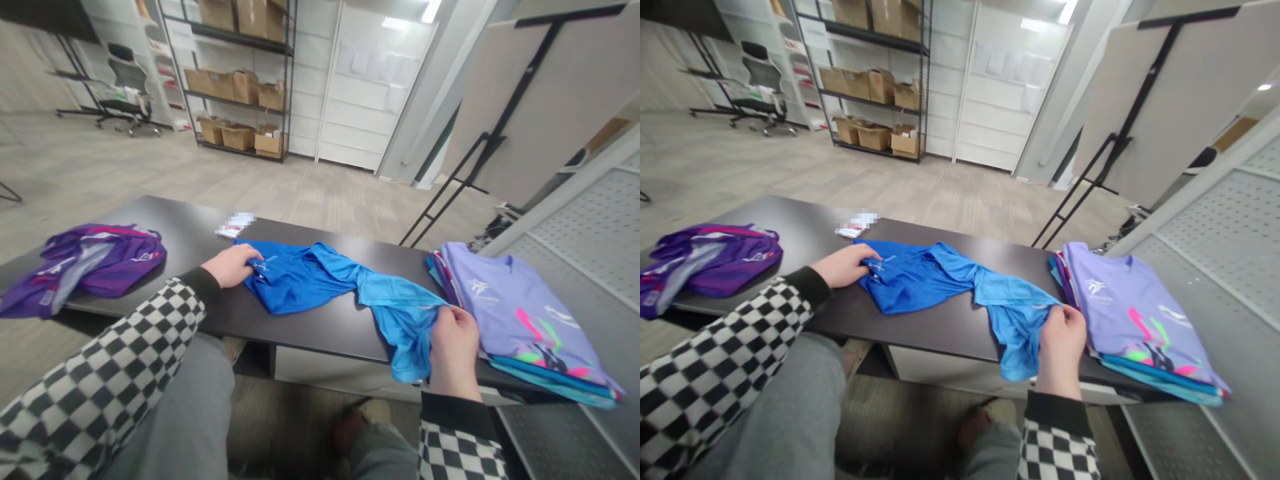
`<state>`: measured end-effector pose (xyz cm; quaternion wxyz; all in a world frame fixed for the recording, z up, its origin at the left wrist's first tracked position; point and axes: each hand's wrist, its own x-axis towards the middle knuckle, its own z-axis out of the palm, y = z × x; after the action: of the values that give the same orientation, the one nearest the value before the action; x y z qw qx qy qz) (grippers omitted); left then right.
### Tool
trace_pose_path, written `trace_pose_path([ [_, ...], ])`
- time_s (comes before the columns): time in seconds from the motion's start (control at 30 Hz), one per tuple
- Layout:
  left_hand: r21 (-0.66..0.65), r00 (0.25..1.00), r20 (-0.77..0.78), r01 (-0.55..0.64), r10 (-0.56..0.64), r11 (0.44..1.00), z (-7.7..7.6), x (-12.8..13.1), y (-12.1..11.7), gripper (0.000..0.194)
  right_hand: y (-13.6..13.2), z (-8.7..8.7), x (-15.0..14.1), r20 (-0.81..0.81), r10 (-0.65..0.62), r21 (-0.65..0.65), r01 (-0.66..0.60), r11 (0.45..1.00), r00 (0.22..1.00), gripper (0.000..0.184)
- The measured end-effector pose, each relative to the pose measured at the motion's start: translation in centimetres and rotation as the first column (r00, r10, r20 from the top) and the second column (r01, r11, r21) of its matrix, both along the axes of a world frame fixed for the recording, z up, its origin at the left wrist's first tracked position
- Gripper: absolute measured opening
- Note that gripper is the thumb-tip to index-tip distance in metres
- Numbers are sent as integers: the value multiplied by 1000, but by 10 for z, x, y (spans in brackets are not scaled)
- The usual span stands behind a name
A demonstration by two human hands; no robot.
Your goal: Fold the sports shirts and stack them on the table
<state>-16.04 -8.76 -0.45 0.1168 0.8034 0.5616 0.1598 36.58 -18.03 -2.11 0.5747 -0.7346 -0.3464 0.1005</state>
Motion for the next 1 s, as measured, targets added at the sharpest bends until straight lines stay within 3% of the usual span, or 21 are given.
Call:
trace_pose_path([
  [0.07,104,984,27,-177,175,979,3,-8,14,46,-6,-3,12,-9,-8,20,9,1000,1000,50],
  [0.13,233,932,122,-361,341,903,8,-10,19,55,-11,1,12,68,11,-1,-11,1000,998,60],
  [0.2,309,916,197,-397,350,864,13,0,13,59,-16,12,2,245,22,-16,-18,1000,969,68],
  [0.3,282,979,144,-179,143,943,14,30,-10,53,-21,28,-32,498,123,-5,-139,990,858,69],
  [0.37,171,994,79,58,-72,983,12,51,-28,50,-22,30,-63,557,353,-74,-378,923,751,60],
  [0.43,62,954,73,285,-289,956,12,64,-45,39,-20,24,-91,548,589,-207,-586,783,594,54],
  [0.47,28,923,90,372,-373,928,12,66,-52,32,-18,19,-102,533,661,-275,-631,725,528,54],
  [0.53,-4,877,127,467,-463,884,15,61,-62,24,-14,11,-115,519,708,-386,-607,695,479,58],
  [0.63,-8,892,111,442,-438,897,17,37,-66,20,-7,10,-111,496,665,-496,-447,745,558,50],
  [0.73,52,958,22,285,-287,957,14,0,-59,17,-4,20,-90,408,582,-549,-321,772,703,38],
  [0.83,116,995,-91,36,-26,993,10,-36,-51,21,-5,30,-64,380,373,-487,-160,859,847,37],
  [0.9,172,973,-159,-141,169,975,11,-52,-49,27,-8,35,-49,375,225,-430,-47,902,899,37],
  [0.97,247,944,-177,-232,279,941,14,-54,-51,35,-11,38,-41,370,128,-364,17,931,920,40],
  [1.0,283,946,-163,-226,279,932,16,-50,-54,41,-13,40,-41,381,93,-315,35,948,920,43],
])
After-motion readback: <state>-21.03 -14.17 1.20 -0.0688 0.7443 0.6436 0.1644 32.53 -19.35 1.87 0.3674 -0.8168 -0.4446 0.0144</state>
